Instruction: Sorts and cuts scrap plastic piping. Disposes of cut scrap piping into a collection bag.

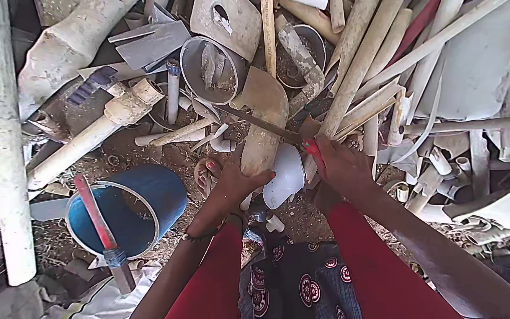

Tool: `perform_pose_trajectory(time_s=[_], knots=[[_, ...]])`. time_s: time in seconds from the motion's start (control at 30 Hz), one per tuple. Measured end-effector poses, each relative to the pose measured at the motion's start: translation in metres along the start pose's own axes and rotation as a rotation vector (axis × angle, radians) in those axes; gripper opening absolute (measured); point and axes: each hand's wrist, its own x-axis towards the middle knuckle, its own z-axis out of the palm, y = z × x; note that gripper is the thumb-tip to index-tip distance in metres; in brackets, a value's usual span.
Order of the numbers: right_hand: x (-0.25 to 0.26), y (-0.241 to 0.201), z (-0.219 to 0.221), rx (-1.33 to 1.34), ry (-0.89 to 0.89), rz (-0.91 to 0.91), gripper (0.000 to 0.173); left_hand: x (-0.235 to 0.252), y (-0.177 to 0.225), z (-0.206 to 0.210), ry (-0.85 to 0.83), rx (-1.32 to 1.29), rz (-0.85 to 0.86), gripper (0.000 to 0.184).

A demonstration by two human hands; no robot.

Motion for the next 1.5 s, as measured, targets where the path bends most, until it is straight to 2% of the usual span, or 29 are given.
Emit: perform_pose_trajectory(time_s=[0.1, 0.2, 0.3, 0.37, 0.5, 0.6, 0.73, 0.8, 0.87, 0.93, 1.03, 1.13, 1.23, 1.37, 1.5], knots=[[-0.01, -0.012, -0.007, 0.048, -0.007, -0.069, 0.025, -0.004, 0.006, -0.003, 0.028, 0.119, 0.013, 0.091], [-0.021, -0.019, -0.012, 0.028, -0.027, -0.164, 0.028, -0.012, 0.008, 0.005, 0.135, 0.534, 0.112, 0.101], [-0.013, -0.007, -0.01, 0.008, -0.049, -0.073, 0.023, -0.015, 0.006, 0.012, 0.174, 0.739, 0.176, 0.105], [-0.007, -0.003, -0.011, -0.043, -0.026, -0.05, 0.022, -0.015, 0.009, 0.015, 0.17, 0.744, 0.165, 0.107], [-0.015, -0.024, -0.008, -0.043, 0.011, -0.147, 0.02, -0.017, 0.013, 0.013, 0.172, 0.801, 0.168, 0.103], [-0.005, -0.012, -0.01, -0.018, -0.051, -0.052, 0.022, -0.015, 0.012, 0.012, 0.145, 0.738, 0.119, 0.106], [0.001, -0.005, -0.023, 0.162, -0.001, -0.09, 0.045, -0.013, 0.011, -0.005, 0.03, 0.488, 0.033, 0.099], [-0.001, -0.003, -0.028, 0.302, 0.08, -0.087, 0.042, -0.012, 0.008, -0.017, -0.044, 0.389, -0.007, 0.094], [0.004, 0.006, -0.033, 0.358, 0.09, -0.048, 0.035, -0.015, 0.005, -0.027, -0.091, 0.383, -0.017, 0.096], [0.013, 0.018, -0.037, 0.313, 0.094, -0.04, 0.033, -0.019, 0.004, -0.032, -0.137, 0.371, -0.035, 0.096], [0.026, 0.023, -0.042, 0.185, 0.102, -0.132, 0.031, -0.02, -0.004, -0.036, -0.158, 0.334, -0.043, 0.094], [0.041, 0.011, -0.041, 0.092, 0.05, -0.176, 0.044, -0.018, -0.007, -0.038, -0.112, 0.396, -0.001, 0.094], [0.049, -0.003, -0.036, 0.04, -0.027, -0.137, 0.046, -0.019, -0.004, -0.033, 0.016, 0.555, 0.038, 0.093], [0.041, -0.017, -0.015, 0.124, -0.051, -0.008, 0.048, -0.021, -0.006, -0.025, 0.142, 0.699, 0.066, 0.09], [0.021, -0.028, -0.008, 0.087, -0.062, -0.034, 0.051, -0.023, -0.006, -0.015, 0.206, 0.739, 0.088, 0.088]])
